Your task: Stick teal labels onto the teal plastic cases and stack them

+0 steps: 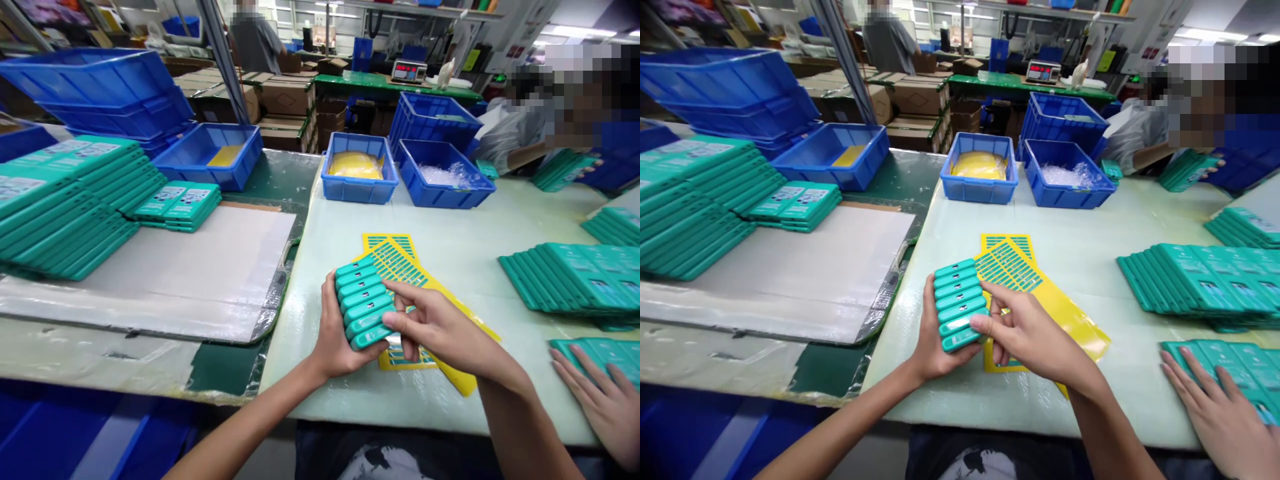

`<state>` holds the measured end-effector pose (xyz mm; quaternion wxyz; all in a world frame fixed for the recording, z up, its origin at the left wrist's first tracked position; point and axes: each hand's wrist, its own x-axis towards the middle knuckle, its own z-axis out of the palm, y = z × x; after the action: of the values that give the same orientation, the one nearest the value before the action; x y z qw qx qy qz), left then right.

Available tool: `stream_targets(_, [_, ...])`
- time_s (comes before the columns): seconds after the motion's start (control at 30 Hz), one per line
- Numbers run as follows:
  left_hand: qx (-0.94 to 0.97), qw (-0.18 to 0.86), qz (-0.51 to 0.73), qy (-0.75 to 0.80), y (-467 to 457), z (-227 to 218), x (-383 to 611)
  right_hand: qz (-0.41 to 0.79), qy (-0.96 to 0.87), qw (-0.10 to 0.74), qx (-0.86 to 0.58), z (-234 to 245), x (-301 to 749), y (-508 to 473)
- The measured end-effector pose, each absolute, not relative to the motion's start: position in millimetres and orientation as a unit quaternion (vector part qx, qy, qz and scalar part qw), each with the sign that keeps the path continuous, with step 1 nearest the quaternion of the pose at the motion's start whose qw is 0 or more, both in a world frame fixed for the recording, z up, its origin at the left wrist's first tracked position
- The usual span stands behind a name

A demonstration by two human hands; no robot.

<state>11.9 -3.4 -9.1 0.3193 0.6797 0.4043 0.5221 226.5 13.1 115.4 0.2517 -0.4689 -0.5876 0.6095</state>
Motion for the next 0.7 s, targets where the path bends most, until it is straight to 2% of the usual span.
stream_targets(0.07, [0.687,0.299,0.518,0.414,-3,-10,10,0.559,-0.589,0.299,-0.502,107,246,30])
stream_targets(0.13, [0.693,0.276,0.516,0.42,-3,-10,8,0.421,-0.569,0.362,-0.606,92,273,52])
stream_targets(0.17, [0.696,0.268,0.517,0.42,-2,-9,7,0.331,-0.548,0.365,-0.676,83,287,63])
stream_targets(0.23, [0.698,0.258,0.521,0.418,-1,-7,7,0.207,-0.53,0.292,-0.769,63,310,78])
stream_targets(0.3, [0.697,0.256,0.523,0.417,-1,-4,7,0.18,-0.533,0.24,-0.791,43,319,86])
stream_targets(0.43, [0.697,0.255,0.525,0.417,-1,0,8,0.185,-0.565,0.214,-0.775,16,308,88])
stream_targets(0.7, [0.694,0.262,0.521,0.422,-2,-5,7,0.121,-0.608,0.16,-0.768,0,288,92])
